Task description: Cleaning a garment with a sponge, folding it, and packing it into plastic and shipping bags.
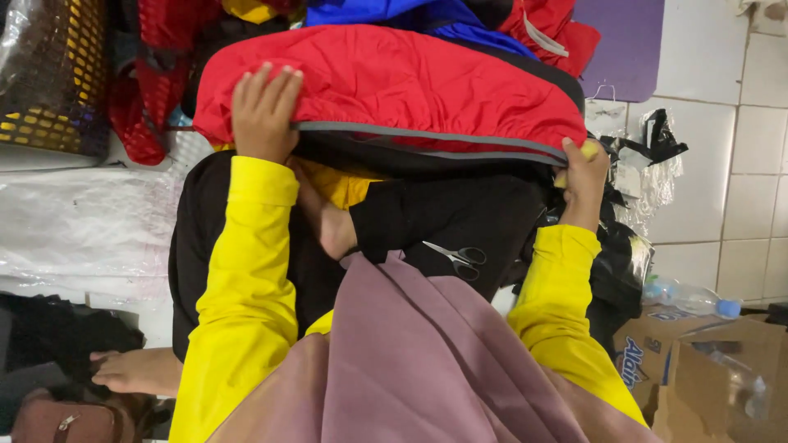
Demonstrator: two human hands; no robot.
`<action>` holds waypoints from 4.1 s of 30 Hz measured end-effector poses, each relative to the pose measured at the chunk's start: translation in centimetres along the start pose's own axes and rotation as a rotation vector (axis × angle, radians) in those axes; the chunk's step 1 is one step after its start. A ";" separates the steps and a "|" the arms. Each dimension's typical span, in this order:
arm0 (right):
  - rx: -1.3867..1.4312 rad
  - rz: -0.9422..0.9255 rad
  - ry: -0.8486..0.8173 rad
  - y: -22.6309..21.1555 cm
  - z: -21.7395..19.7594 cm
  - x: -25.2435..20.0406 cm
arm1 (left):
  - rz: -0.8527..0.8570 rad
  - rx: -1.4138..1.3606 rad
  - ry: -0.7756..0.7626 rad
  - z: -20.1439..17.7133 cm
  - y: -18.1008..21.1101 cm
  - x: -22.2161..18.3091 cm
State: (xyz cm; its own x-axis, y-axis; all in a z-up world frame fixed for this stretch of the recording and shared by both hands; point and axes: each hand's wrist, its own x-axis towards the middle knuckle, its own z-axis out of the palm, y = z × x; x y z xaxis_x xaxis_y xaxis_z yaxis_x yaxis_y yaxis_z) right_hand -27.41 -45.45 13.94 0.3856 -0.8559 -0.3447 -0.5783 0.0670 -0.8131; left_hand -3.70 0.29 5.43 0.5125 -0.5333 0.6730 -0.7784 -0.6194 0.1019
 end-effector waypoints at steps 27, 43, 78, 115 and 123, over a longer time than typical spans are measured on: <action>-0.265 -0.245 0.300 15.3 0.2 10.0 | -0.830 -0.350 -0.665 -5.6 -6.2 -2.8; 0.515 0.022 0.025 8.6 0.5 5.6 | -0.539 -0.151 0.177 1.6 -10.8 -6.0; -0.512 -1.006 -0.167 2.7 17.4 -6.0 | -0.557 -0.824 0.017 11.8 20.4 -0.9; -0.281 -0.613 -0.476 4.9 18.2 1.4 | 0.249 -0.188 -0.515 14.7 20.1 -1.8; -0.891 -0.906 -0.126 4.4 20.5 -1.9 | 0.114 -0.425 -0.017 9.9 15.9 0.3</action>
State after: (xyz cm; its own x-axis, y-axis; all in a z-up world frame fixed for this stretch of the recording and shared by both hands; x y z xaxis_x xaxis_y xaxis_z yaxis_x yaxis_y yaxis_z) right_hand -15.94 -33.07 1.41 0.9302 -0.3574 0.0838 -0.3354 -0.9201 -0.2021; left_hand -12.34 -15.44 0.04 0.4176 -0.5959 0.6859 -0.9086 -0.2658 0.3222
